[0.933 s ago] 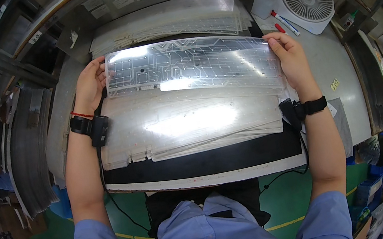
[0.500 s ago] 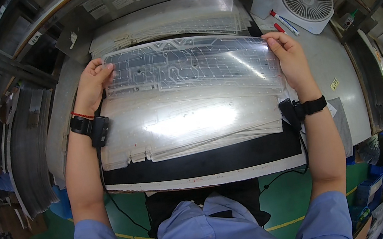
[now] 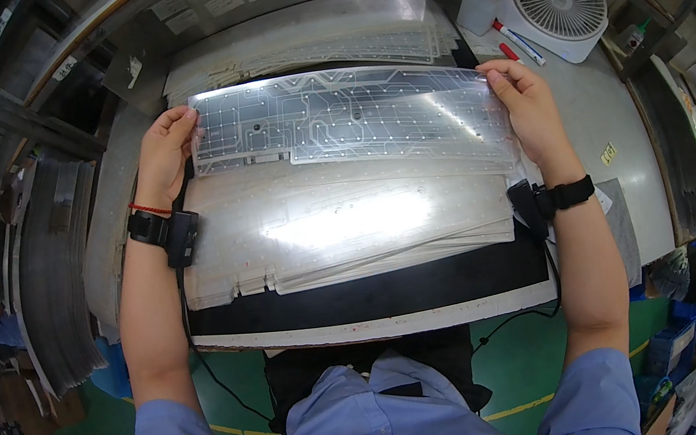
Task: Inspecting and layering transparent membrane sheets for keyboard assembly.
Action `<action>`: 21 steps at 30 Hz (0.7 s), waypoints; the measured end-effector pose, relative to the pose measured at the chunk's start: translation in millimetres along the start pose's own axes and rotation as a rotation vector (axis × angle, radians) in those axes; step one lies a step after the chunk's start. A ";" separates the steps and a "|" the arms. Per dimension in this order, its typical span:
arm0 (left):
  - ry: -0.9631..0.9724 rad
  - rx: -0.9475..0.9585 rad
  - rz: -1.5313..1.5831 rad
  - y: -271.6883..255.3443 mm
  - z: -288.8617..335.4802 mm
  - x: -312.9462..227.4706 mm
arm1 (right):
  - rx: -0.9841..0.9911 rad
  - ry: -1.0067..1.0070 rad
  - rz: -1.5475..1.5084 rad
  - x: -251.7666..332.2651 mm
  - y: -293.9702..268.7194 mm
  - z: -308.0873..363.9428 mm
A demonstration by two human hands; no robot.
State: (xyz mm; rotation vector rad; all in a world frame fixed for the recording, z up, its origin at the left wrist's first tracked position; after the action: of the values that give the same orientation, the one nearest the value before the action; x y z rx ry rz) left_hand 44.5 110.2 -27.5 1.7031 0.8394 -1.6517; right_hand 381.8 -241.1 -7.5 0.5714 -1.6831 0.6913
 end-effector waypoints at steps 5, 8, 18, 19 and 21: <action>-0.009 0.003 0.011 1.0 0.2 0.3 | 0.015 -0.013 0.006 0.5 -0.5 0.1; -0.026 0.025 -0.036 8.5 3.3 -2.6 | 0.018 -0.028 0.012 2.7 0.9 1.2; -0.077 -0.022 0.045 0.6 -0.3 2.0 | 0.030 -0.026 0.012 1.9 2.9 0.8; -0.066 -0.014 0.078 -1.1 -1.6 3.6 | 0.033 -0.026 0.009 2.4 3.4 0.8; -0.048 0.000 0.057 -2.1 -2.4 5.2 | 0.038 -0.025 0.005 3.0 3.9 1.3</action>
State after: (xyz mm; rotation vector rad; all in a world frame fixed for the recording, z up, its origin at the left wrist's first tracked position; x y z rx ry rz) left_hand 44.3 113.5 -32.7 1.6659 0.7615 -1.6482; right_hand 377.6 -239.3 -5.3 0.6047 -1.6982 0.7240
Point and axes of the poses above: each hand's wrist, its own z-axis away from the middle knuckle, its own y-axis out of the palm, x = y × z, the point moved 8 cm from there along -z, towards the middle knuckle, and after that the axes turned 3 degrees about y, right-handed, at the moved point
